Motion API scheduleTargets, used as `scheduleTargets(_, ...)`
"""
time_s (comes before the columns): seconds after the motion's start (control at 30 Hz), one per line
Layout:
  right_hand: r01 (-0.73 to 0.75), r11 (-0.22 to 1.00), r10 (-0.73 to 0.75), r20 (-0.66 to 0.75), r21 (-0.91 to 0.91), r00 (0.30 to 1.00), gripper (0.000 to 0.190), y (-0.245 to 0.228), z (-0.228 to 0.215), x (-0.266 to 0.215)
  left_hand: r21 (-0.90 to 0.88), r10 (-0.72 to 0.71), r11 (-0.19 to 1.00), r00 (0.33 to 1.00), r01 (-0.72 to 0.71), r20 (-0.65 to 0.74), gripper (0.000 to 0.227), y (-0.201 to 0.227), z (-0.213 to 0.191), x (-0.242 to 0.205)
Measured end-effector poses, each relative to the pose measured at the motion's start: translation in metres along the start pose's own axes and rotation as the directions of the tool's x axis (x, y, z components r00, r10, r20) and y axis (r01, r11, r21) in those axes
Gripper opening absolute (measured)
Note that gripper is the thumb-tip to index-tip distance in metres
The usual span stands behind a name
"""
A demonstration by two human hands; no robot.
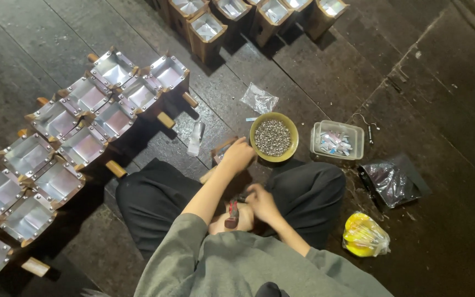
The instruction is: Assembling small metal frames onto wooden blocks using a hammer and tacks in a workshop environment.
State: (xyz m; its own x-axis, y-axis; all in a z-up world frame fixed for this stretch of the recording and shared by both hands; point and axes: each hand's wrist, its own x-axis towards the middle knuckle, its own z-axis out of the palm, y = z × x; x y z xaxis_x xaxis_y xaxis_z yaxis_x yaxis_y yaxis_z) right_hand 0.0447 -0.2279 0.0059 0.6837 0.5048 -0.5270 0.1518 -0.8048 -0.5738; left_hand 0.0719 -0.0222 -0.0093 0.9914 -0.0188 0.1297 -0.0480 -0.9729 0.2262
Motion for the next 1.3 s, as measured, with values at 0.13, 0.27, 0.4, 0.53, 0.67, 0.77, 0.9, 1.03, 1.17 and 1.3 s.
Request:
scheduleTargets(0.13, 0.181, 0.948, -0.099, -0.298, 0.263, 0.949, 0.032, -0.06, -0.04, -0.022, -0.164, -0.054, 0.985, 0.998, 0.047, -0.041, 0.011, 0.023, -0.024, -0.015)
scheduleTargets(0.27, 0.513, 0.82, -0.263, -0.627, 0.255, 0.733, 0.012, -0.081, -0.049, -0.03, -0.777, -0.269, 0.615, 0.962, 0.135, -0.045, 0.034, 0.068, -0.102, -0.053)
scheduleTargets(0.4, 0.64, 0.768, -0.511, -0.603, -0.001, 0.612, 0.008, -0.094, -0.032, -0.026, -0.899, -0.418, 0.371, 0.906, 0.234, 0.063, 0.025, 0.087, -0.094, -0.102)
scheduleTargets(0.53, 0.648, 0.762, -0.588, -0.393, 0.026, 0.707, 0.021, -0.079, -0.007, 0.004, -0.88, -0.609, 0.396, 0.792, 0.262, -0.038, 0.024, 0.064, -0.081, -0.139)
scheduleTargets(0.67, 0.713, 0.687, -0.722, -0.238, -0.141, 0.649, 0.047, -0.091, 0.009, 0.039, -0.966, -0.851, 0.018, 0.511, 0.258, 0.121, 0.023, 0.029, -0.057, -0.143)
scheduleTargets(0.77, 0.691, 0.705, -0.708, -0.226, -0.162, 0.669, 0.05, -0.097, 0.021, 0.044, -0.963, -0.871, -0.207, 0.416, 0.172, 0.261, 0.027, 0.012, -0.044, -0.133)
scheduleTargets(0.9, 0.642, 0.752, -0.654, -0.297, -0.15, 0.696, 0.048, -0.1, 0.031, 0.042, -0.95, -0.88, -0.236, 0.371, 0.204, 0.298, 0.028, 0.011, -0.029, -0.116)
scheduleTargets(1.03, 0.61, 0.781, -0.617, -0.32, -0.135, 0.719, 0.045, -0.098, 0.034, 0.048, -0.949, -0.878, -0.281, 0.36, 0.142, 0.314, 0.029, 0.014, -0.033, -0.112)
scheduleTargets(1.17, 0.598, 0.789, -0.608, -0.317, -0.141, 0.728, 0.042, -0.101, 0.032, 0.048, -0.948, -0.879, -0.277, 0.358, 0.155, 0.315, 0.029, 0.017, -0.04, -0.112)
scheduleTargets(1.3, 0.572, 0.806, -0.588, -0.311, -0.152, 0.746, 0.039, -0.1, 0.03, 0.049, -0.947, -0.871, -0.319, 0.378, 0.049, 0.313, 0.03, 0.016, -0.037, -0.115)
